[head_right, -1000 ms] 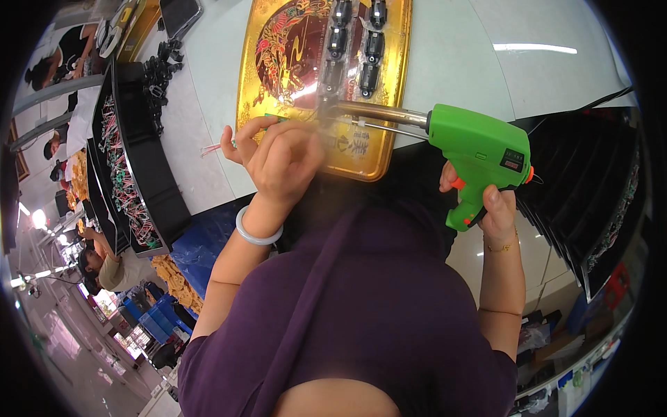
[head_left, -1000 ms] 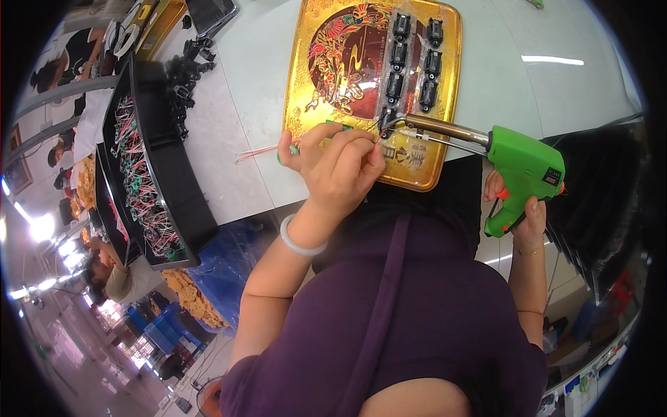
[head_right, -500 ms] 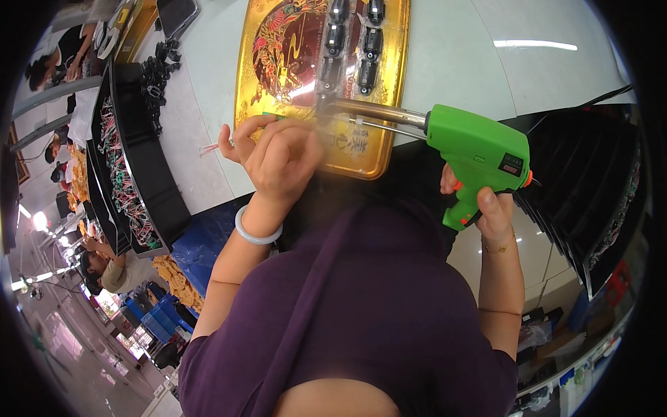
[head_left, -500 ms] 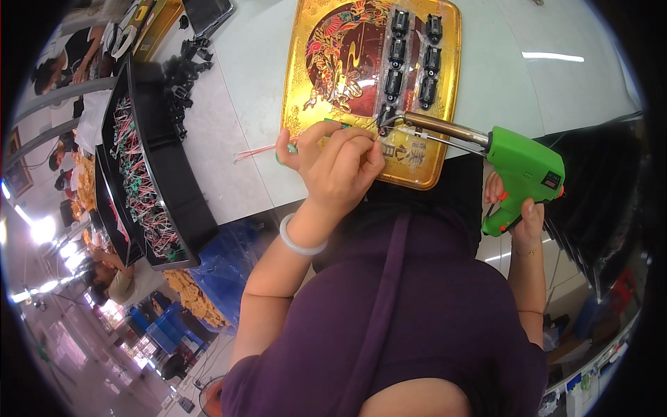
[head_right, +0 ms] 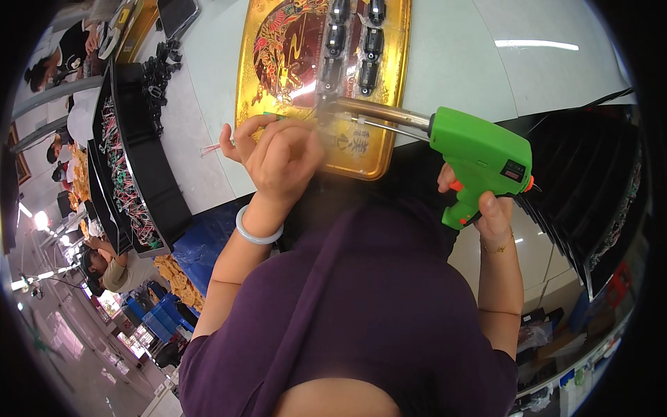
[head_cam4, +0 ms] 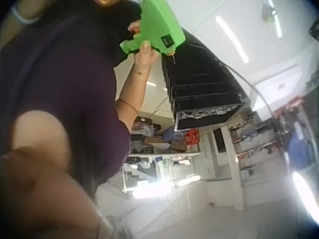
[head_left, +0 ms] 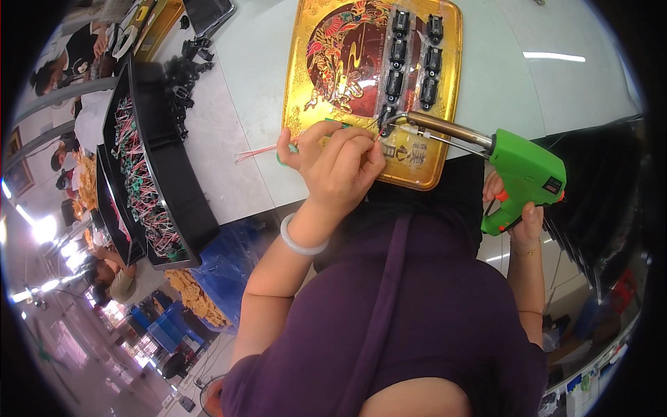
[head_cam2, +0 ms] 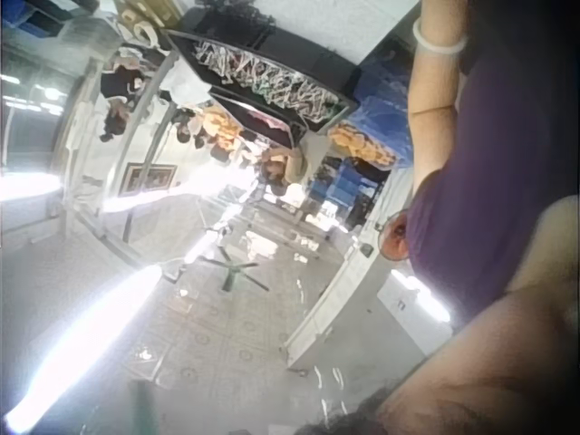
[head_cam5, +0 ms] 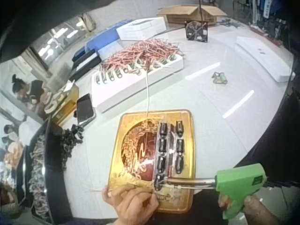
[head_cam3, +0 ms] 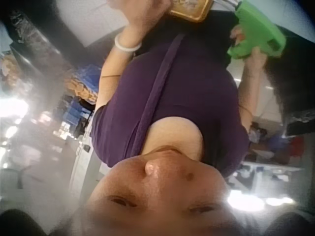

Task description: The person solders wires and small electronic components onto a circuit board using a manual soldering gun.

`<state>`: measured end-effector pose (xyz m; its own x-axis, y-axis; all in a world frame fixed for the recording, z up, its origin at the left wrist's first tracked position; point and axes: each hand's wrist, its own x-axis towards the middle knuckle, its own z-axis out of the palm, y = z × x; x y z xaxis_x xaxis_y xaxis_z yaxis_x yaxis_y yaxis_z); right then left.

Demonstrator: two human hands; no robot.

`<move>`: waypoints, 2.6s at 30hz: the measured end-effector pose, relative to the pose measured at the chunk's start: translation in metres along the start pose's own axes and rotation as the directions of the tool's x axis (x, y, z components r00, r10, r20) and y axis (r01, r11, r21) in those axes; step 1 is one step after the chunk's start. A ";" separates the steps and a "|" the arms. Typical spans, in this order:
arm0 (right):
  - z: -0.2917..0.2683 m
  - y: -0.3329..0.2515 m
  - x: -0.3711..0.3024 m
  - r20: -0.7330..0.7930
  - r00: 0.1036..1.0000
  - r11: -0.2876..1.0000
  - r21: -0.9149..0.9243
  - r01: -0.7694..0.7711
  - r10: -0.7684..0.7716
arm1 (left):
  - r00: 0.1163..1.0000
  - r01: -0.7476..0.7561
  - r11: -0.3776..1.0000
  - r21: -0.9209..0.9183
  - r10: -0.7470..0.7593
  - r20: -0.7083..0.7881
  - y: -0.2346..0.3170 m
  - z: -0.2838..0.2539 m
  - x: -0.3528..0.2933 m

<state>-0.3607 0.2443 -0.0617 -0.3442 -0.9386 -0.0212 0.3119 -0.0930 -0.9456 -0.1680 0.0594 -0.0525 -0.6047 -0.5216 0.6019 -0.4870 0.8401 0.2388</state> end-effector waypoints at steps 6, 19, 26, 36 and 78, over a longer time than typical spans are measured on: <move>0.008 0.003 0.011 -0.072 0.997 0.983 0.179 0.029 -0.016 | 1.000 -0.003 1.000 0.008 0.003 -0.012 0.002 -0.001 0.000; 0.041 0.022 0.064 0.048 0.998 0.801 0.598 0.004 -0.040 | 1.000 -0.011 1.000 0.015 0.011 -0.012 0.001 -0.003 0.001; 0.038 0.023 0.063 0.071 0.996 0.810 0.586 0.004 -0.057 | 1.000 -0.006 1.000 -0.002 0.006 -0.005 0.002 -0.003 0.000; 0.040 0.025 0.070 0.084 0.994 0.767 0.642 0.000 -0.070 | 0.990 0.121 0.984 -0.134 -0.129 -0.053 -0.003 -0.019 0.008; 0.035 0.028 0.061 0.038 0.998 0.761 0.649 0.010 -0.046 | 0.473 0.768 0.588 -0.254 -0.788 -0.394 -0.308 -0.258 -0.063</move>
<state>-0.3414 0.1730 -0.0782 -0.3245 -0.9453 0.0343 0.8084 -0.2960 -0.5088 0.1824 -0.1288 0.0325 0.3460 -0.8504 0.3963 -0.5905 0.1308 0.7964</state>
